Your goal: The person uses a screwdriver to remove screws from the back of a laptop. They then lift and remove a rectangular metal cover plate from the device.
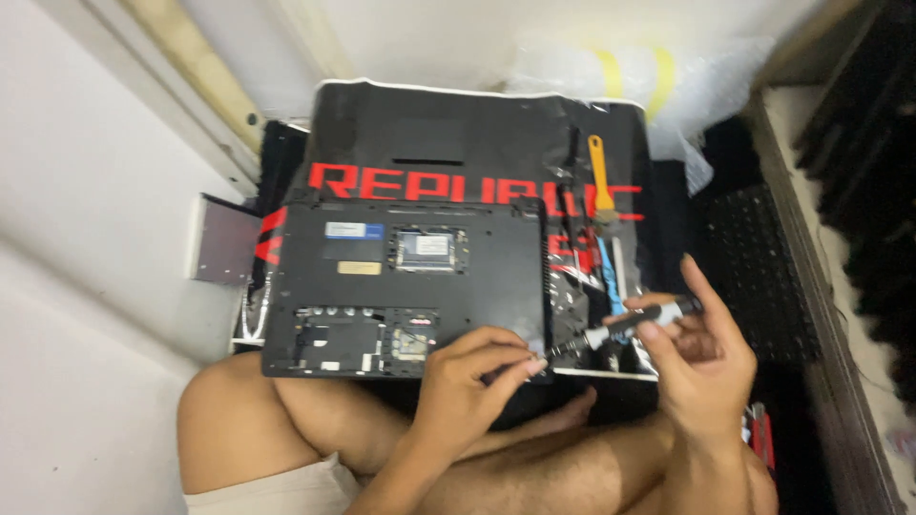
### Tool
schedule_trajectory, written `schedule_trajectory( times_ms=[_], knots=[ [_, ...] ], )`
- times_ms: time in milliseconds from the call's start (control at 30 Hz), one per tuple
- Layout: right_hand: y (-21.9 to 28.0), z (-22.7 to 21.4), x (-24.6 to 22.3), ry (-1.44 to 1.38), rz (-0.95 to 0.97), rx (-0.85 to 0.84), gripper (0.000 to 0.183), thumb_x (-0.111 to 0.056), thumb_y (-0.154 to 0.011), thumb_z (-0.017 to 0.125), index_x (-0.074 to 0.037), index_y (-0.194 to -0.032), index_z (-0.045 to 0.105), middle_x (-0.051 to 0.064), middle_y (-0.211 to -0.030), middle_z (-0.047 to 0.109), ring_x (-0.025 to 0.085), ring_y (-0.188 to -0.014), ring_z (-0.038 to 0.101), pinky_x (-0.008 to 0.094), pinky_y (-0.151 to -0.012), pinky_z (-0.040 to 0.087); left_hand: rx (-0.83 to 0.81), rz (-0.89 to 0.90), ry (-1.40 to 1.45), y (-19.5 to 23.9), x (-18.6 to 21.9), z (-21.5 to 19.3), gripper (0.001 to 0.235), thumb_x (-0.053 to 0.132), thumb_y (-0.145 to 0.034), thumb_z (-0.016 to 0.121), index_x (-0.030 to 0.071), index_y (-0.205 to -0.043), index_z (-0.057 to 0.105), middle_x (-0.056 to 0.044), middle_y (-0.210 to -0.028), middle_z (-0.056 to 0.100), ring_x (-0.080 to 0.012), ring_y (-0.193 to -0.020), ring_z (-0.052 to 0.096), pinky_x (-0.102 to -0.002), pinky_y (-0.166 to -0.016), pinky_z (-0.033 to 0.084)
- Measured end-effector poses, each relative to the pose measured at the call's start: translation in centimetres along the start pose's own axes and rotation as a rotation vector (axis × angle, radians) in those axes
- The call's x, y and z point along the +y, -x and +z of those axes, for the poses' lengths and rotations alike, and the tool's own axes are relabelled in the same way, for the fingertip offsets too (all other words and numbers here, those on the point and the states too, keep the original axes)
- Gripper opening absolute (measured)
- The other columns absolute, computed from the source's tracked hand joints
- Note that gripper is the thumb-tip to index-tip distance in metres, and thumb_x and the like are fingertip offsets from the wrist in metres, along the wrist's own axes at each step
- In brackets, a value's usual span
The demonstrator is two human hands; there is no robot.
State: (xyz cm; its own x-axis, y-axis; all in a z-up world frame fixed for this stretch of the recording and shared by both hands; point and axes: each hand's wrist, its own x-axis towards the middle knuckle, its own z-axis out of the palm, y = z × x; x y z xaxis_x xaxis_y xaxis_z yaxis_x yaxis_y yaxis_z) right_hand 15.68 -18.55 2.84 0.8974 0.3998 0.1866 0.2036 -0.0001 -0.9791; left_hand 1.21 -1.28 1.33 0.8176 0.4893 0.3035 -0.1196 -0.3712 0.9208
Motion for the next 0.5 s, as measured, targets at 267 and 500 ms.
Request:
schedule_trajectory(
  times_ms=[267, 500],
  knots=[
    [0.1, 1.8, -1.4, 0.041, -0.269, -0.316, 0.063, 0.003, -0.097, 0.056, -0.006, -0.155, 0.034, 0.028, -0.118, 0.067, 0.036, -0.096, 0.080, 0.045, -0.097, 0.067, 0.011, 0.069, -0.124, 0.2, -1.9, -3.1, 0.010, 0.021, -0.085, 0.084, 0.012, -0.084, 0.080, 0.002, -0.090, 0.076, -0.0118, -0.076, 0.073, -0.025, -0.070, 0.055],
    [-1.9, 7.9, -4.1, 0.031, -0.367, -0.331, 0.067, 0.012, -0.096, 0.056, -0.007, -0.155, 0.032, 0.032, -0.120, 0.064, 0.039, -0.098, 0.078, 0.040, -0.085, 0.069, 0.136, 0.028, 0.064, -2.7, -2.5, -7.1, 0.008, 0.013, -0.080, 0.087, 0.008, -0.080, 0.081, -0.002, -0.085, 0.077, -0.0107, -0.075, 0.073, -0.022, -0.072, 0.057]
  ],
)
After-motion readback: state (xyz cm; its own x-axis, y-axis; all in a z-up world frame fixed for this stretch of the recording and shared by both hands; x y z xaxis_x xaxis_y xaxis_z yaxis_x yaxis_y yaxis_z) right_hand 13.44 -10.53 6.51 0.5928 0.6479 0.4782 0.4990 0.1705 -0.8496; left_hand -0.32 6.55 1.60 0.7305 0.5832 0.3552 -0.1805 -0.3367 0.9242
